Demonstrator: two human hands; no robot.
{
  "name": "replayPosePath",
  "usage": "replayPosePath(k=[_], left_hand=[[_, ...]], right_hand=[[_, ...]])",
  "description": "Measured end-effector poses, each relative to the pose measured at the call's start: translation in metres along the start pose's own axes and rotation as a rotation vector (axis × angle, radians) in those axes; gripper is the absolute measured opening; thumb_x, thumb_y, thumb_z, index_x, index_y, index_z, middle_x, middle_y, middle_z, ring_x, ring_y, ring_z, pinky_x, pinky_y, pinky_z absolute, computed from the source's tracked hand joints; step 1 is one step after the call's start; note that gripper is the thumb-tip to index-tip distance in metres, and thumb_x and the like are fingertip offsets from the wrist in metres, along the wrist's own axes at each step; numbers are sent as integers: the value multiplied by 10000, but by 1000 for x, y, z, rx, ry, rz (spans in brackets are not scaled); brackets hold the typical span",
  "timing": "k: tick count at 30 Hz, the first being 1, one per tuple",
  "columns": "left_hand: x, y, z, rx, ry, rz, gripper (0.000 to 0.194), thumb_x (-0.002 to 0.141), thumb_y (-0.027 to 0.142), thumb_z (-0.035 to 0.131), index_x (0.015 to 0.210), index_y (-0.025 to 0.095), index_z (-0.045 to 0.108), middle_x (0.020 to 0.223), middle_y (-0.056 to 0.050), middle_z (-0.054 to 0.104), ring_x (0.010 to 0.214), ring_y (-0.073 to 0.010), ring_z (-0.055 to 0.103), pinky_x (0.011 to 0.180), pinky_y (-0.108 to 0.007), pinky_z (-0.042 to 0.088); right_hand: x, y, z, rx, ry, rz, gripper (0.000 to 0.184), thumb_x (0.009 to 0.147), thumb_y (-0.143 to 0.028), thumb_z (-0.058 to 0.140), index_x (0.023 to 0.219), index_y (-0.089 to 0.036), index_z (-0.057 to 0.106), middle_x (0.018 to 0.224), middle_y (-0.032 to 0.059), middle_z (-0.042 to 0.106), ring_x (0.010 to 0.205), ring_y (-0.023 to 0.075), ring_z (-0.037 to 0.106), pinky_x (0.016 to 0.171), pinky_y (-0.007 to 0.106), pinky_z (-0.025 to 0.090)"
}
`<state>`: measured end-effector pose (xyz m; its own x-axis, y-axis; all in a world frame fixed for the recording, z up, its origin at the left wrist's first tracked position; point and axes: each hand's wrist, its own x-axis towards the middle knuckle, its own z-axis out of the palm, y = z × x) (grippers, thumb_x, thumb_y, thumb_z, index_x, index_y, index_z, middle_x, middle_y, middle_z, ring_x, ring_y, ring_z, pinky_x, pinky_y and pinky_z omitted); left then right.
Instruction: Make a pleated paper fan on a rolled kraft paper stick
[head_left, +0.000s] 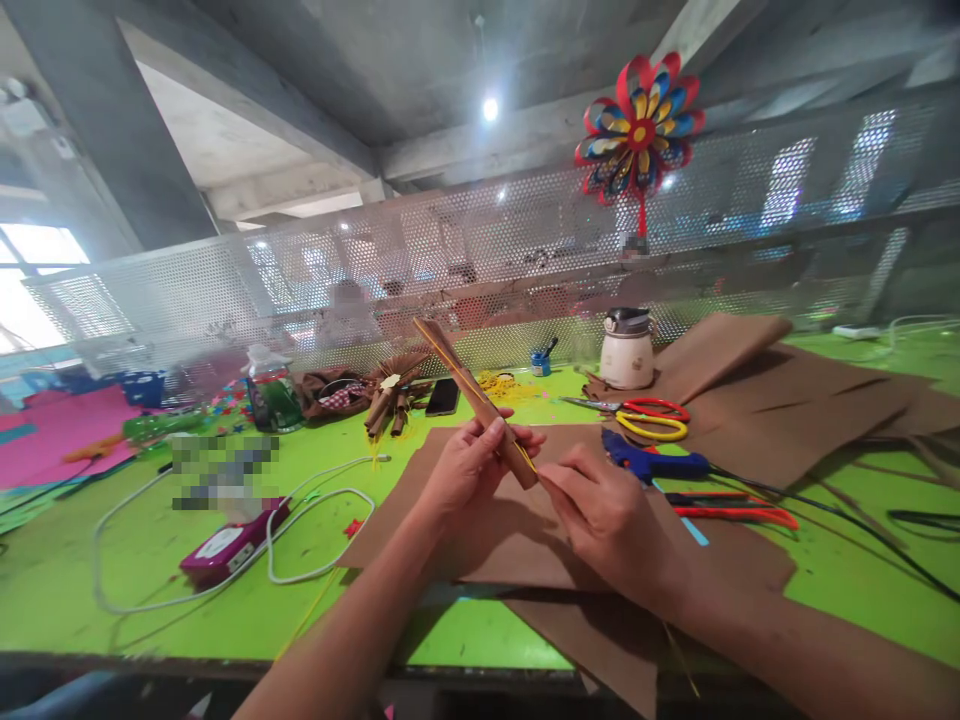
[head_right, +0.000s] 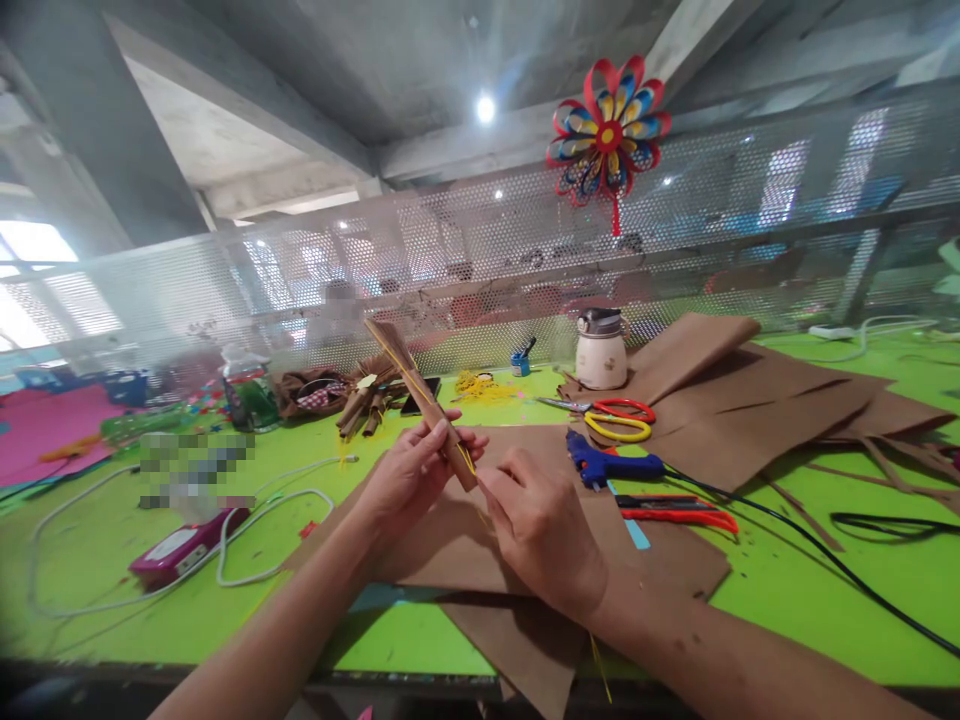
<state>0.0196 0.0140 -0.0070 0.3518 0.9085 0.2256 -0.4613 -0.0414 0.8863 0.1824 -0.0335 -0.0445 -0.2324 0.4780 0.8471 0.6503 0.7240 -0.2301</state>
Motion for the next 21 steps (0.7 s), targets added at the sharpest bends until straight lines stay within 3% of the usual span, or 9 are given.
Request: replayPosePath(k=[4, 8, 10, 14, 21], left_hand=[[0, 0, 3, -3, 47, -6, 239, 824, 225, 622, 1014, 121, 523, 848, -104, 699, 863, -227, 682, 806, -354, 526], [1, 1, 3, -5, 99, -9, 196, 841, 211, 597, 996, 118, 520, 849, -113, 702, 862, -215, 685, 804, -328, 531], [2, 1, 2, -9, 113, -6, 187, 844, 209, 592, 993, 120, 522, 836, -109, 702, 866, -216, 686, 815, -332, 529], [4, -1, -1, -7, 106, -8, 195, 838, 222, 601, 987, 119, 528, 832, -107, 702, 867, -224, 687, 792, -327, 536], [6, -4, -5, 27, 82, 24, 240, 808, 243, 644, 977, 121, 525, 826, -105, 704, 878, -233, 684, 814, -353, 530]], right_hand=[[4, -5, -5, -13, 85, -59, 144, 843, -102, 516, 805, -121, 653, 883, 123, 574, 851, 215, 530, 752, 343, 442], [2, -3, -4, -23, 80, -46, 137, 861, -124, 513, 790, -130, 630, 749, 83, 600, 725, 195, 555, 664, 322, 434], [0, 0, -2, -8, 68, -43, 141, 876, -115, 489, 879, -131, 629, 732, 66, 637, 689, 188, 585, 643, 311, 432], [-2, 1, 1, 66, -42, 4, 278, 895, -96, 435, 1134, -138, 572, 907, 81, 699, 810, 196, 649, 698, 295, 450], [0, 2, 1, 245, -162, 196, 172, 886, -119, 465, 954, -185, 608, 854, 33, 689, 762, 162, 641, 680, 258, 436]])
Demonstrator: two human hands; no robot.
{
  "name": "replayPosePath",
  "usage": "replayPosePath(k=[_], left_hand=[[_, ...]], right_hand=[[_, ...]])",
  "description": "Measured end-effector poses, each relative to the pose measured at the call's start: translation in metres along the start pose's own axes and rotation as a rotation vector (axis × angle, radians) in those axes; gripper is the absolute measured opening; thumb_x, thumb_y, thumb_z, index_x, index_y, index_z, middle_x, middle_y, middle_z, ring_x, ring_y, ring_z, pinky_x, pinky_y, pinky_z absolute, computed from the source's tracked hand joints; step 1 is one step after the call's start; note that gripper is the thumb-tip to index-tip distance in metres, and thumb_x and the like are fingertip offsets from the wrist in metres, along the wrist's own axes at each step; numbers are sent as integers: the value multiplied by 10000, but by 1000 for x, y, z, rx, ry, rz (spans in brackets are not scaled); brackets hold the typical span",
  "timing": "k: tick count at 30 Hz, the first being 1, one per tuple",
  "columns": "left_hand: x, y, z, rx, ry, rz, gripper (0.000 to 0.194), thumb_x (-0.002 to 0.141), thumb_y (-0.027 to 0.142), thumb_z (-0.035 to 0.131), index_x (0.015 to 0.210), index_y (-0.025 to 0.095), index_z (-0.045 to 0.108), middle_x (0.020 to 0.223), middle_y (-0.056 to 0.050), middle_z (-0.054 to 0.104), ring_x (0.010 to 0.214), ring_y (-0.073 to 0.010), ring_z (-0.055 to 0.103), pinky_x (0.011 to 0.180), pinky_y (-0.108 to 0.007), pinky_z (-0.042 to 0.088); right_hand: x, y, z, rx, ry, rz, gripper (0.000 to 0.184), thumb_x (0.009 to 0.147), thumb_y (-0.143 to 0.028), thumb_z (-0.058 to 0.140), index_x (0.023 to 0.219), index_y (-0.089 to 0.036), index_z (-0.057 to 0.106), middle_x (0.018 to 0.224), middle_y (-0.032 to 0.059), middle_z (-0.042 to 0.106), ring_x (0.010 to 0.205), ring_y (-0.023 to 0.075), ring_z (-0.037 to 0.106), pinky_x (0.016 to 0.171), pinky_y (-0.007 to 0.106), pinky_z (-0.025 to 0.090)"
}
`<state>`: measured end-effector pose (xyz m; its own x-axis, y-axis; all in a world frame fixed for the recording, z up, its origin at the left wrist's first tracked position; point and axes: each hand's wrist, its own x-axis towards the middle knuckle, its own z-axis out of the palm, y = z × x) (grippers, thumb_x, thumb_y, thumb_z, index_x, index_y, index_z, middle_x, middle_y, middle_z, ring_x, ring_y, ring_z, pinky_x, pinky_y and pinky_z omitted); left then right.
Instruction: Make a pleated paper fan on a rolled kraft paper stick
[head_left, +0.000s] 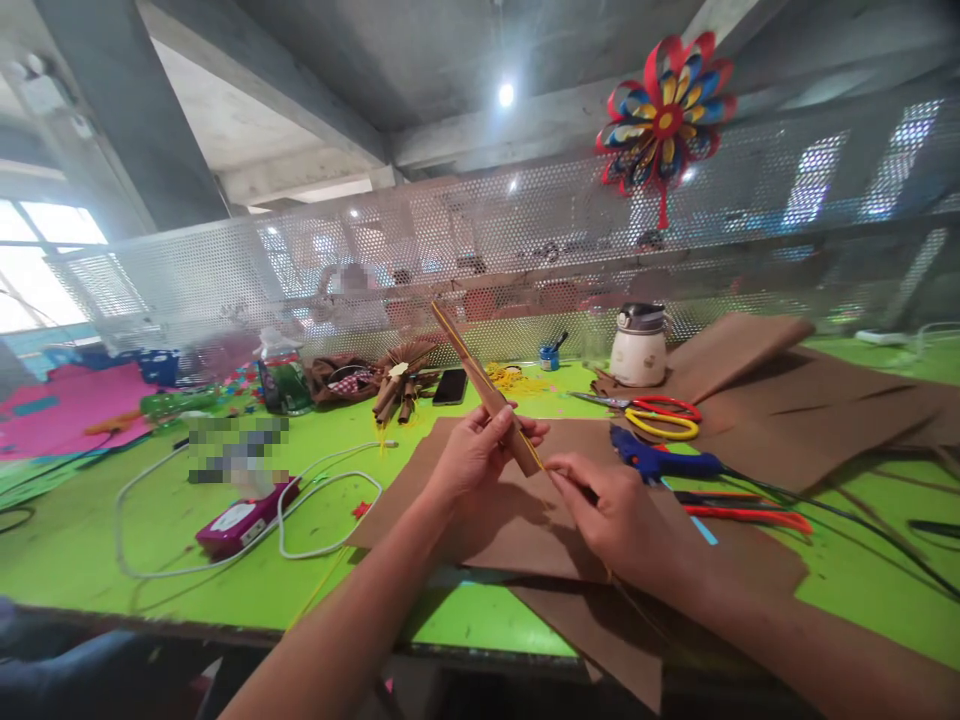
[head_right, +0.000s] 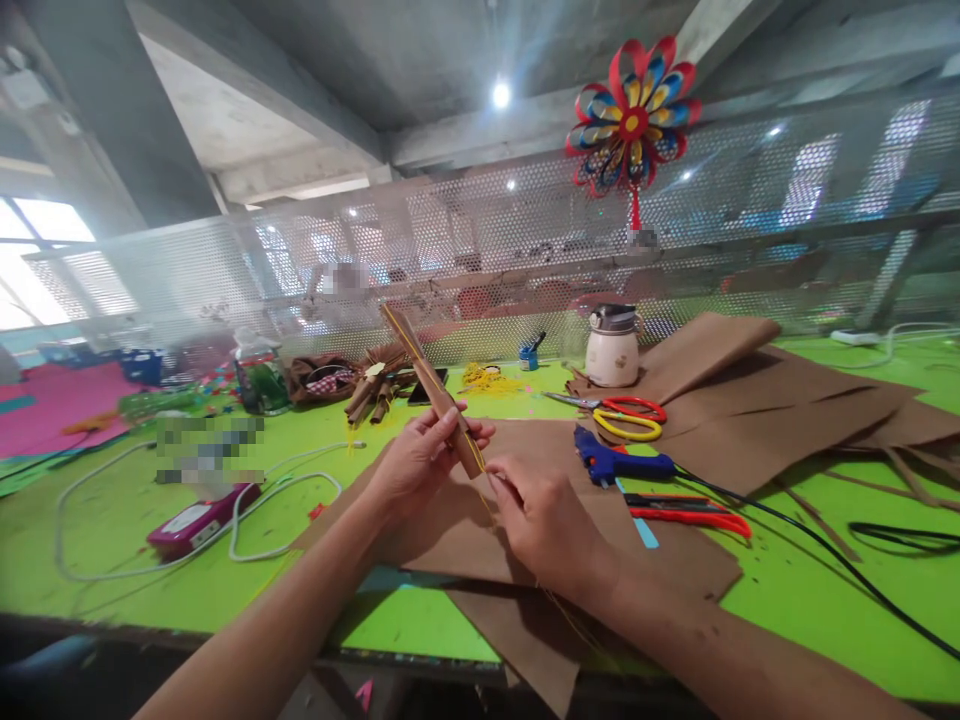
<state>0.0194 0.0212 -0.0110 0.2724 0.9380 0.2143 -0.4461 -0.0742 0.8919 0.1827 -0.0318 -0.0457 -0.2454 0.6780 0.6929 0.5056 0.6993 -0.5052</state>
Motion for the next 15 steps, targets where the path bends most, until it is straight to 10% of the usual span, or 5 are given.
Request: replayPosePath(k=[7, 15], left_hand=[[2, -1, -4, 37, -14, -13, 249, 795, 263, 657, 964, 123, 539, 815, -91, 704, 827, -223, 693, 799, -353, 532], [3, -12, -4, 37, 42, -18, 209, 772, 264, 676, 871, 121, 560, 845, -96, 695, 818, -204, 682, 738, -302, 532]], right_hand=[[3, -3, -5, -96, -100, 0, 141, 897, -140, 465, 849, -186, 590, 697, 8, 610, 642, 153, 575, 589, 270, 393], [2, -10, -1, -191, -58, -263, 104, 859, -113, 516, 803, -155, 592, 973, 85, 579, 939, 212, 483, 846, 395, 439]])
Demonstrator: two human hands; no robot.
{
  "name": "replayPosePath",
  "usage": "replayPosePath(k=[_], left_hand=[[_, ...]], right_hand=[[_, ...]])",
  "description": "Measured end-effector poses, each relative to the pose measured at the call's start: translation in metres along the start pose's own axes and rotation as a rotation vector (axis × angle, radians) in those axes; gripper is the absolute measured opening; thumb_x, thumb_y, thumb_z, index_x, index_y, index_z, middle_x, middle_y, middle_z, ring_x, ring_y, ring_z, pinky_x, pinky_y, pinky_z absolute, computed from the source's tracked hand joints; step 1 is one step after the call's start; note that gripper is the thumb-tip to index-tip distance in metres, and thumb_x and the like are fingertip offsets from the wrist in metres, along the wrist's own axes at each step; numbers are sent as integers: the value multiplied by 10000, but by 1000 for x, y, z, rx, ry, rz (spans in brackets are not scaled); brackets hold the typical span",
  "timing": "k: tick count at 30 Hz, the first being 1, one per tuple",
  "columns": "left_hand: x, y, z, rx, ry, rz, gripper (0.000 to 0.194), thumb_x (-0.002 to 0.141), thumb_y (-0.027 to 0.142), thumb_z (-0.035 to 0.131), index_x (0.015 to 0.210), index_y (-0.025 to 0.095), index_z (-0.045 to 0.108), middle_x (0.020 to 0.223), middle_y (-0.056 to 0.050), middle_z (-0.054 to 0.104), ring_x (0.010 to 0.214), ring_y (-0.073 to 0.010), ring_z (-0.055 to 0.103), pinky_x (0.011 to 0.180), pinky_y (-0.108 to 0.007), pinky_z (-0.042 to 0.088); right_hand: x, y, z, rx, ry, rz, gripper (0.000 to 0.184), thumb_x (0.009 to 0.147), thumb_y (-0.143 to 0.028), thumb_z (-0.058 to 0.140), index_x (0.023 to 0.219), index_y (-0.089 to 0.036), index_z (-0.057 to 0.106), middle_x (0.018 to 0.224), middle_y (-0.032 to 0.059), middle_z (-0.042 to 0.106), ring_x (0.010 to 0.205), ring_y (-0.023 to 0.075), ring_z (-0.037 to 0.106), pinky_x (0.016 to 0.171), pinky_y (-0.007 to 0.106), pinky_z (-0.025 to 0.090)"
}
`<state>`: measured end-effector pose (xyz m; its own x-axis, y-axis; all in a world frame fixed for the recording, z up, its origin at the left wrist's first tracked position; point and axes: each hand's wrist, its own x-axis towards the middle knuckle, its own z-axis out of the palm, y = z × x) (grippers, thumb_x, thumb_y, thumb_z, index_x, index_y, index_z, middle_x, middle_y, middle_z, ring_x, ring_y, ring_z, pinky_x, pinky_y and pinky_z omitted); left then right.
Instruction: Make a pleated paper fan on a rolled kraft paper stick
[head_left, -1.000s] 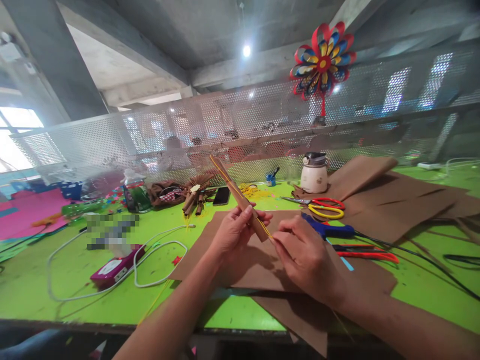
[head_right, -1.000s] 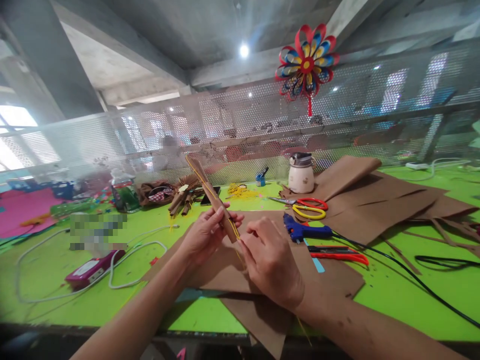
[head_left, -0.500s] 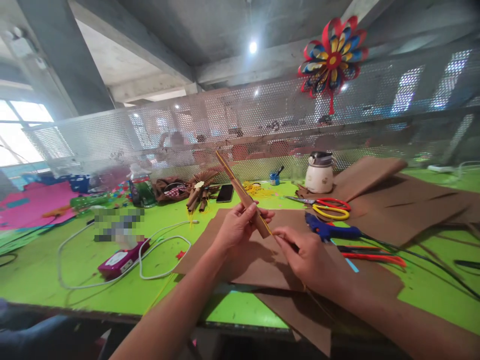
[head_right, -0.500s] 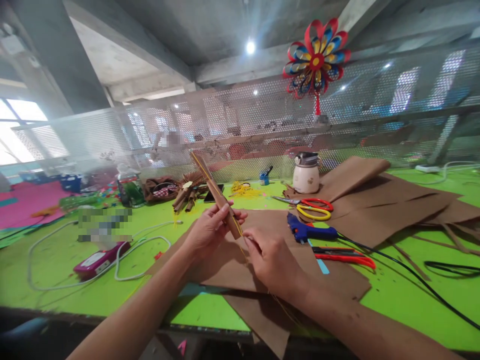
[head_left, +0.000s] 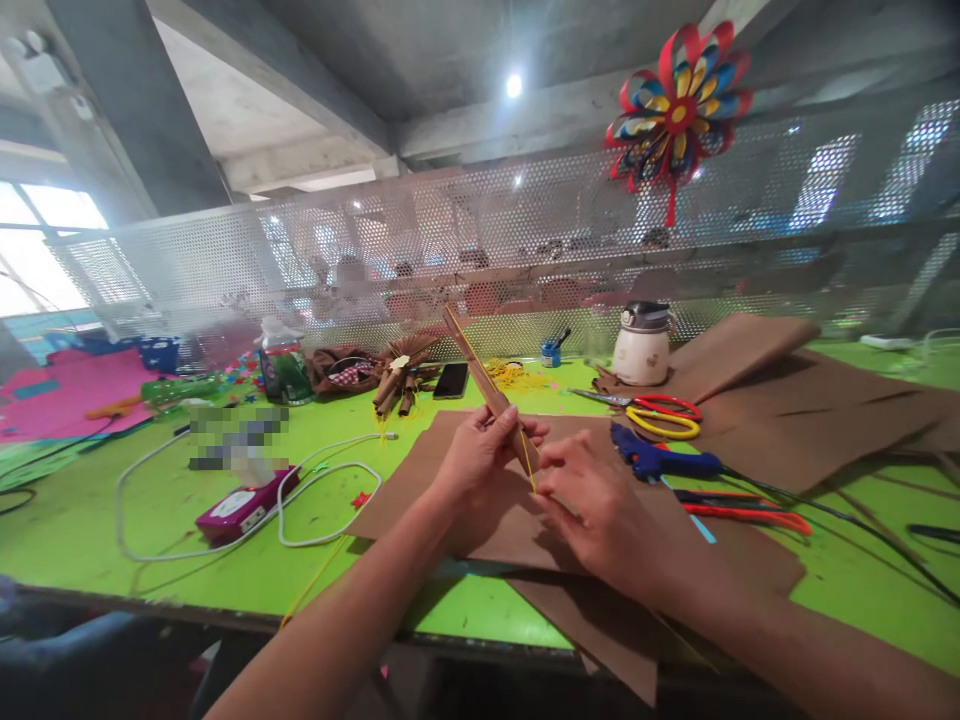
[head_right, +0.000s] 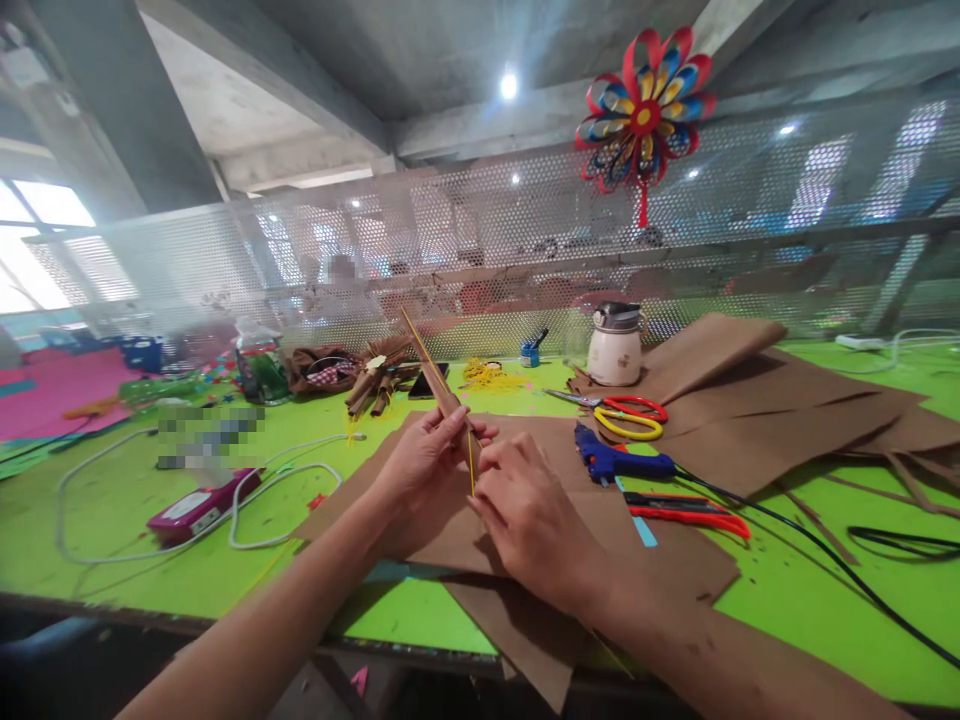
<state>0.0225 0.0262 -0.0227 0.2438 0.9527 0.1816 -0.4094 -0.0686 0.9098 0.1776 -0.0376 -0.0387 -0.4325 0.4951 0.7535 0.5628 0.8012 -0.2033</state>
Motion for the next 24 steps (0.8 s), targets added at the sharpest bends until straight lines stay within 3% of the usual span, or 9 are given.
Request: replayPosePath(k=[6, 12, 19, 24], left_hand=[[-8, -8, 14, -89, 27, -40, 161, 788, 222, 654, 836, 133, 528, 785, -80, 670, 786, -201, 678, 685, -289, 528], [-12, -9, 19, -123, 23, -81, 140, 803, 190, 627, 850, 144, 504, 762, -58, 645, 779, -206, 678, 698, -312, 528], [-13, -6, 18, -128, -15, -121, 86, 820, 153, 589, 861, 132, 517, 766, -67, 642, 761, -198, 675, 723, -322, 527], [-15, -4, 16, -171, -68, -175, 130, 818, 147, 582, 939, 130, 538, 766, -66, 632, 790, -212, 668, 702, -325, 529]], right_hand=[[-4, -6, 8, -246, -180, -199, 191, 832, -27, 469, 742, -137, 596, 1009, 100, 601, 1026, 239, 471, 993, 444, 382], [-4, -7, 12, -341, -215, -198, 181, 831, -33, 472, 759, -126, 609, 974, 107, 587, 1124, 291, 409, 1029, 480, 333], [-7, -11, 14, -299, -248, -213, 189, 853, -64, 468, 726, -147, 581, 872, 65, 585, 1007, 253, 451, 975, 456, 367], [-6, -9, 15, -379, -279, -289, 159, 838, -74, 489, 778, -153, 614, 861, 72, 600, 1063, 296, 442, 1013, 542, 296]])
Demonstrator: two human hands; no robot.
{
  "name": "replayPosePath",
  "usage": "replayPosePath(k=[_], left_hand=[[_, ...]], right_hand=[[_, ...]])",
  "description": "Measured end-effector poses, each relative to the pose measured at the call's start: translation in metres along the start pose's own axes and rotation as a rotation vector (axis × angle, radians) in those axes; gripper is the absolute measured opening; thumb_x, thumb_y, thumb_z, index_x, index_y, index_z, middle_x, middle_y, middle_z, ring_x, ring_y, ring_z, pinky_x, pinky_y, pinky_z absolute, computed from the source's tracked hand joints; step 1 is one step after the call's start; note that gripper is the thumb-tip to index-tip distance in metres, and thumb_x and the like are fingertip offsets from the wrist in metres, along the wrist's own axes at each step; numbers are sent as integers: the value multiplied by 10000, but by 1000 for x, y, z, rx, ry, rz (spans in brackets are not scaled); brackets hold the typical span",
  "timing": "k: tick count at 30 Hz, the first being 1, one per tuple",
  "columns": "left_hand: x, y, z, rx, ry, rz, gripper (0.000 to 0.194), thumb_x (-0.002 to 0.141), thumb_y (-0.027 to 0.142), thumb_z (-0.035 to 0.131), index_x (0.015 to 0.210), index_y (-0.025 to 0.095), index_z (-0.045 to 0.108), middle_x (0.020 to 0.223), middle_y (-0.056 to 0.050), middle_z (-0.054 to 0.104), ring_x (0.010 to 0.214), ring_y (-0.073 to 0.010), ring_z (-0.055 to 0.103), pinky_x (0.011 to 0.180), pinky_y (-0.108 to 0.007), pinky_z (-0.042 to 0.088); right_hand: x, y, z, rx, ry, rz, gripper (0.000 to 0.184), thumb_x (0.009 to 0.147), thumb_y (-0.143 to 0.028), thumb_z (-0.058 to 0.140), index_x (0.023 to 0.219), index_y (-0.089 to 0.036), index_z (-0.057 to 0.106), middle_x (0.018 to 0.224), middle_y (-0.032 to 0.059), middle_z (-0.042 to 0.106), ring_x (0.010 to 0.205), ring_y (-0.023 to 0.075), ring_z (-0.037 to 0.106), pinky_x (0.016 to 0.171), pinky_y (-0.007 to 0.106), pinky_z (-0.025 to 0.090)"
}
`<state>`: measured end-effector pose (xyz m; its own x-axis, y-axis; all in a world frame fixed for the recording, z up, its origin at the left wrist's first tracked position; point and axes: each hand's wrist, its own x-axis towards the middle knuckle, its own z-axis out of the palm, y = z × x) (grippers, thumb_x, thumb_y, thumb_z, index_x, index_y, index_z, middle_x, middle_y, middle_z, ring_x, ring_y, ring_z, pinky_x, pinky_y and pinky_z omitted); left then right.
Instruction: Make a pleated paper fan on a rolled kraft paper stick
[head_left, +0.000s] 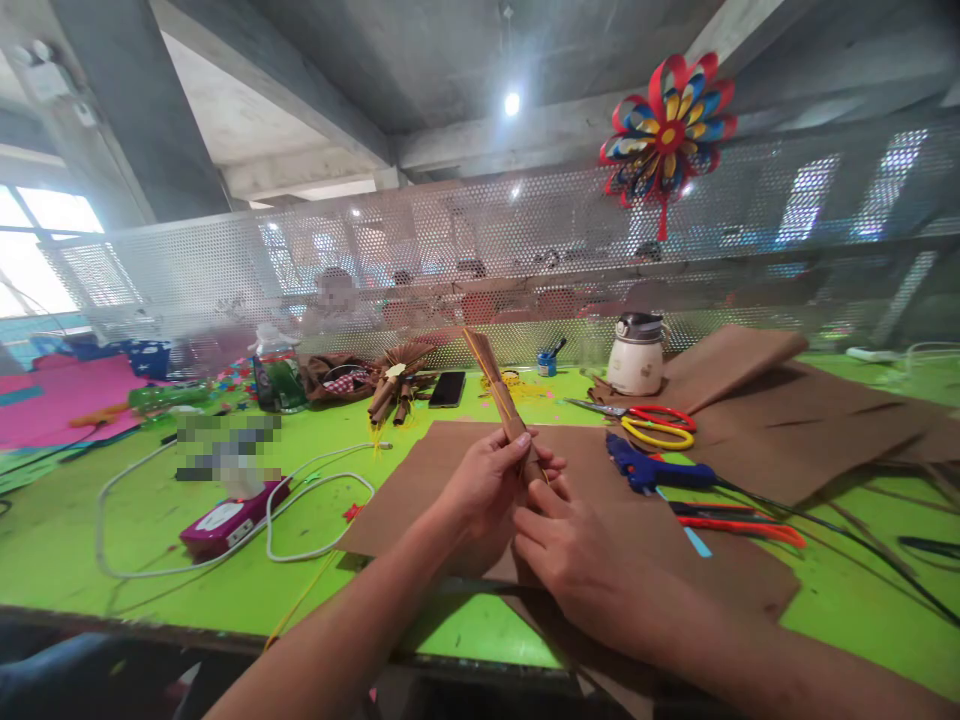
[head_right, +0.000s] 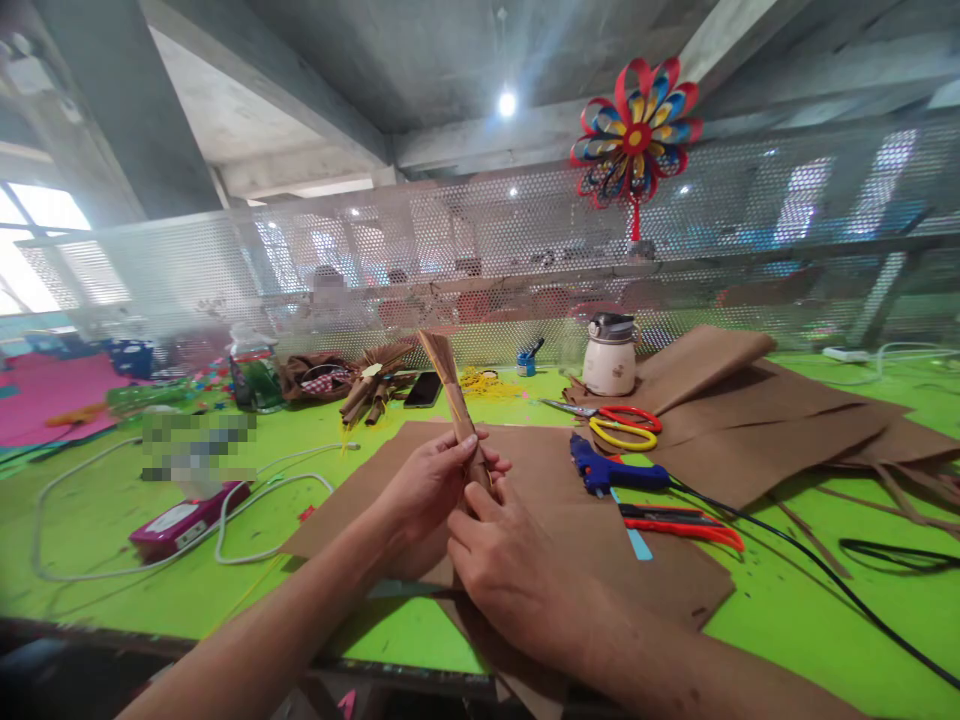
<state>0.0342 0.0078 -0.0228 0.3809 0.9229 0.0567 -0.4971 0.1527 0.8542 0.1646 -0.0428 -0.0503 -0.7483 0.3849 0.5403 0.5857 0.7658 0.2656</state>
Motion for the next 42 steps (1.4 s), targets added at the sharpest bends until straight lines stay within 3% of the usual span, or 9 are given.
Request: replayPosePath(k=[6, 10, 15, 17, 20, 24, 31, 35, 42], left_hand=[[-1, 1, 0, 0, 2, -63, 184, 823, 148, 569, 1005, 139, 548, 741, -51, 613, 724, -186, 647, 677, -323, 520], [0, 9, -1, -35, 23, -64, 218, 837, 175, 503, 1036, 118, 569, 704, -53, 609, 661, -157, 615, 652, -288, 502], [1, 18, -2, -58, 36, -9, 264, 840, 248, 523, 1072, 128, 558, 621, -5, 556, 597, -135, 583, 606, -255, 481], [2, 18, -1, -6, 50, 20, 287, 824, 263, 591, 1081, 145, 542, 604, 19, 535, 583, -121, 580, 586, -230, 472], [2, 16, 1, 44, 77, 70, 317, 799, 215, 638, 1087, 148, 524, 577, 40, 516, 576, -110, 586, 573, -204, 469], [1, 16, 3, 61, 95, 104, 301, 834, 164, 574, 1126, 144, 505, 615, 10, 585, 627, -132, 631, 629, -235, 514], [0, 26, -6, 70, -13, 113, 316, 874, 239, 541, 1164, 121, 499, 783, -70, 662, 739, -164, 669, 645, -232, 530], [2, 32, -12, -20, -45, 158, 316, 873, 212, 522, 1170, 106, 497, 780, -71, 653, 821, -186, 672, 762, -276, 537], [-4, 34, -7, -69, -127, 142, 390, 879, 237, 504, 1249, 130, 442, 828, -86, 665, 925, -242, 660, 905, -410, 484]], right_hand=[[-1, -4, 2, -26, 10, -10, 94, 823, -113, 554, 770, -142, 626, 874, 93, 609, 1014, 295, 467, 963, 559, 313], [-2, -11, -10, 160, 135, 26, 112, 857, -201, 548, 774, -156, 608, 916, 85, 605, 959, 252, 485, 872, 477, 383], [-2, 2, -24, 510, 415, 413, 227, 902, -218, 467, 692, -164, 536, 798, 61, 558, 797, 170, 517, 740, 326, 427], [-1, 12, -18, 581, 367, 583, 247, 893, -274, 495, 672, -171, 526, 728, 38, 551, 710, 155, 520, 655, 292, 419], [-1, 19, -6, 659, 170, 714, 242, 830, -374, 589, 701, -170, 576, 679, 15, 585, 623, 146, 523, 572, 270, 393], [-1, 12, -2, 709, 59, 629, 194, 837, -298, 580, 705, -164, 631, 689, 14, 631, 625, 139, 548, 573, 253, 389], [2, 14, -23, 757, 129, 592, 249, 849, -171, 499, 614, -158, 581, 607, -17, 586, 590, 112, 528, 564, 221, 378], [3, 19, -32, 659, 83, 671, 278, 839, -164, 484, 569, -166, 554, 539, -28, 551, 519, 107, 496, 483, 213, 334], [2, 15, -31, 514, -4, 543, 198, 771, -110, 576, 597, -196, 614, 548, -9, 627, 488, 116, 534, 441, 210, 324]])
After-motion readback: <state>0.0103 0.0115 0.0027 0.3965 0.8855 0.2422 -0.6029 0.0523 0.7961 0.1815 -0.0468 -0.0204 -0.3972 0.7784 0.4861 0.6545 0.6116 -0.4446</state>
